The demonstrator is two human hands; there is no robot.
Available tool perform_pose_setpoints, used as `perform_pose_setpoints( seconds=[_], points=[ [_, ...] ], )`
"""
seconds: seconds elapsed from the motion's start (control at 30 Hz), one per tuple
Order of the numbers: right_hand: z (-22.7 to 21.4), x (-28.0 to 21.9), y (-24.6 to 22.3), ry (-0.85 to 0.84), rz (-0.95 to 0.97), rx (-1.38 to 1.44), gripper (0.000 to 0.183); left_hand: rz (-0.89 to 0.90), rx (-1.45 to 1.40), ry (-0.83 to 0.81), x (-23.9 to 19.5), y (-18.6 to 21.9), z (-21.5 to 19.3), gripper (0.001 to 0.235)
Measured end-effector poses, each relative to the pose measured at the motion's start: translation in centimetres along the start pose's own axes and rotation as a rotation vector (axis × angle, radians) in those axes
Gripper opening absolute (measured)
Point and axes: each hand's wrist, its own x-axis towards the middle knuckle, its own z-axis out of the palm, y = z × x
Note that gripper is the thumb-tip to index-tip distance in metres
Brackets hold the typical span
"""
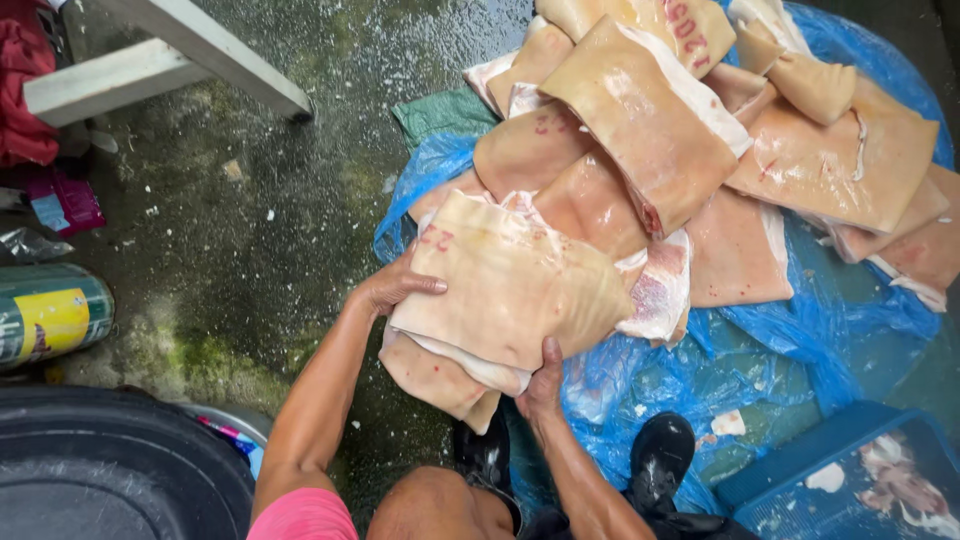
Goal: The person picks up stacks of raw meat from a blue plastic sheet, washes them by hand in a green bucket of water, and places the cleaned pieces into a blue plastic basket. The process is repeated for multiple batches of meat.
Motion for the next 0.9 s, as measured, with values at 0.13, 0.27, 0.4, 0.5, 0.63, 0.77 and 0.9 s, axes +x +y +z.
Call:
perform_pose_setpoints(
  seconds=[0.13, 0.27, 0.4, 0.5, 0.63, 0.77, 0.9],
  points=[
    [-0.1, 1.7, -2.5, -0.09, 0.064, 0.066, 0.097, 0.14, -0.031, 0.03, -2.4, -0.6, 1.0, 0.118],
    [-0.1, 3.6, -5.9, -0.227, 0.155, 0.138, 0.098, 0.249, -0.068, 0.021, -5.0, -1.0, 2.7, 0.112],
    [2.1, 3.5, -8.1, -0.352, 0.17, 0.097, 0.098, 0.358, -0.2, 0.038, -7.4, -0.5, 4.6, 0.111],
    [3.9, 1.9, -10.0, -0.407, 0.218, 0.127, 0.098, 0.392, -0.166, 0.064, -9.5, 0.5, 5.7, 0.107],
    [8.8, -1.5, -14.4, -0.381, 0.172, 0.085, 0.097, 0.408, -0.174, 0.05, -12.4, 4.9, 7.1, 0.102],
    [15.0, -6.8, -21.4, -0.364, 0.157, 0.032, 0.097, 0.416, -0.225, 0.054, -16.8, 11.4, 10.4, 0.102],
    [20.5, -12.2, -28.4, -0.393, 0.201, 0.082, 0.097, 0.473, -0.212, 0.042, -23.0, 18.7, 14.7, 0.1]
  ],
)
